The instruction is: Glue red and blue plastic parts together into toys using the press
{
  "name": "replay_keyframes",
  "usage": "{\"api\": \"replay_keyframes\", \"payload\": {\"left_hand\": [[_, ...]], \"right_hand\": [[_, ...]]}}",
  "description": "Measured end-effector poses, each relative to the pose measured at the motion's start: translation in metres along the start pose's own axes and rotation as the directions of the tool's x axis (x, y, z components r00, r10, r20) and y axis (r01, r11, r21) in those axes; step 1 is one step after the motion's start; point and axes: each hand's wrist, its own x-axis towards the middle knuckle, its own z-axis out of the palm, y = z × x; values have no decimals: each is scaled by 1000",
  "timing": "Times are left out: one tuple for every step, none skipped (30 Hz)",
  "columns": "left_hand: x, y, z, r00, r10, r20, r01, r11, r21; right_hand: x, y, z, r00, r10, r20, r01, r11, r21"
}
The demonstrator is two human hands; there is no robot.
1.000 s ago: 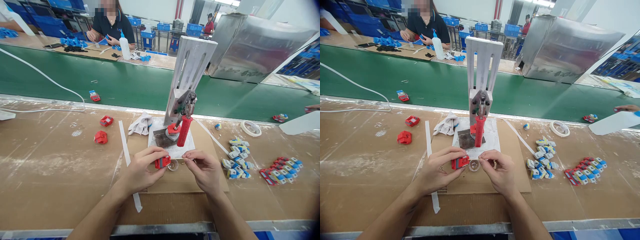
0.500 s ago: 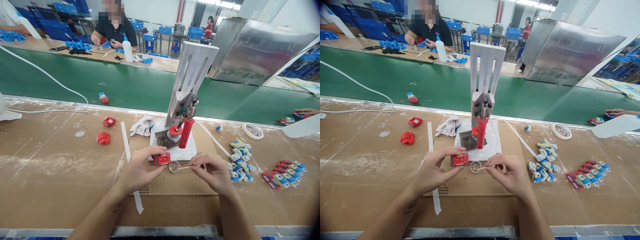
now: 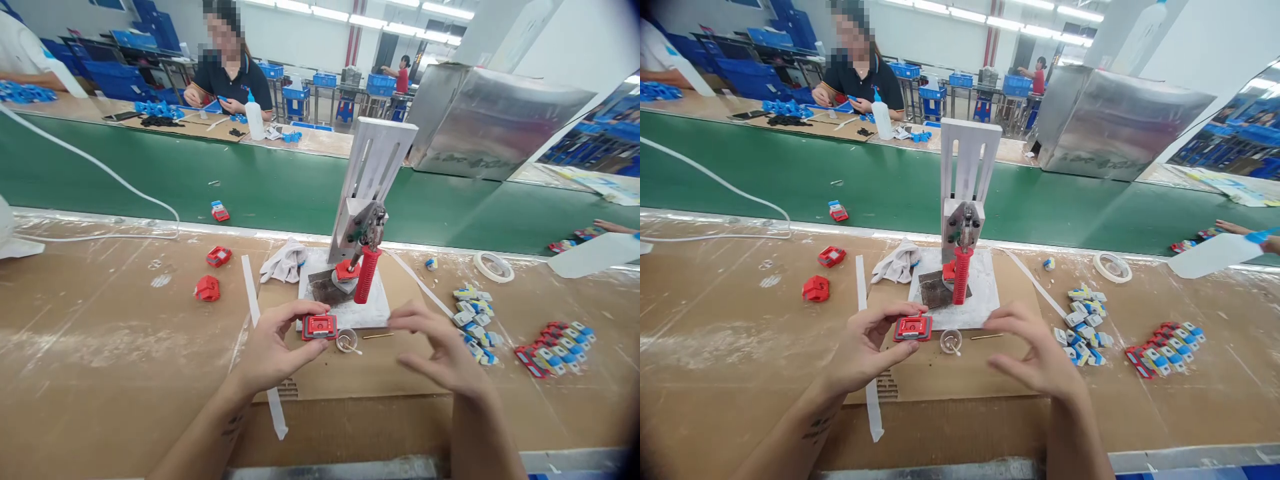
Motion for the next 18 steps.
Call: {"api": "replay_keyframes", "payload": {"left_hand": [[-1, -1, -1, 1000, -7, 8, 7, 1000, 7], [-1, -3, -3, 1000, -16, 16, 16, 1000, 20], [-2, -6, -5, 999, -27, 19, 26, 999, 37], [-2, -8, -6, 999, -40, 19, 39, 998, 53], [-2, -11, -8, 998, -60, 24, 58, 996, 65], [-2, -13, -9, 997, -79, 27, 77, 995, 70], [-2, -15, -10, 995, -94, 28, 92, 994, 66], [-2, -17, -11, 994, -103, 26, 102, 993, 57], [-3, -17, -11, 994, -108, 24, 107, 993, 45], [-3, -17, -10, 994, -108, 22, 107, 994, 33], [-3, -17, -9, 994, -107, 22, 106, 994, 22], [-3, -16, -9, 994, -109, 24, 109, 994, 14], [-4, -16, -8, 993, -115, 23, 115, 993, 7], [-4, -15, -7, 993, -116, 18, 116, 993, -2], [-4, -15, -6, 994, -111, 7, 111, 994, -14], [-4, -15, -5, 995, -100, -5, 100, 995, -25], [-3, -15, -4, 996, -88, -16, 87, 996, -33], [-3, -15, -4, 997, -73, -25, 72, 997, -39]], "right_hand": [[-9, 5, -15, 974, 41, -222, -46, 999, -13], [-19, 9, -29, 892, 76, -446, -104, 994, -40], [-30, 14, -43, 781, 94, -617, -178, 981, -77], [-41, 18, -55, 696, 103, -711, -268, 956, -124], [-53, 22, -64, 673, 118, -730, -359, 915, -183], [-64, 25, -71, 708, 154, -689, -439, 861, -258], [-74, 27, -76, 766, 218, -605, -497, 798, -341], [-83, 29, -77, 813, 286, -507, -522, 743, -418], [-91, 31, -77, 843, 343, -415, -522, 707, -477], [-97, 32, -74, 861, 381, -337, -508, 687, -519], [-102, 32, -71, 872, 404, -277, -488, 679, -548], [-106, 32, -67, 878, 419, -231, -471, 673, -571], [-107, 31, -63, 882, 429, -195, -454, 664, -594], [-108, 30, -59, 882, 440, -169, -442, 646, -622], [-107, 29, -56, 877, 454, -156, -435, 616, -657], [-106, 28, -53, 871, 466, -155, -433, 579, -691], [-104, 27, -51, 865, 475, -162, -433, 541, -721], [-102, 26, -48, 860, 479, -173, -434, 512, -741]]}}
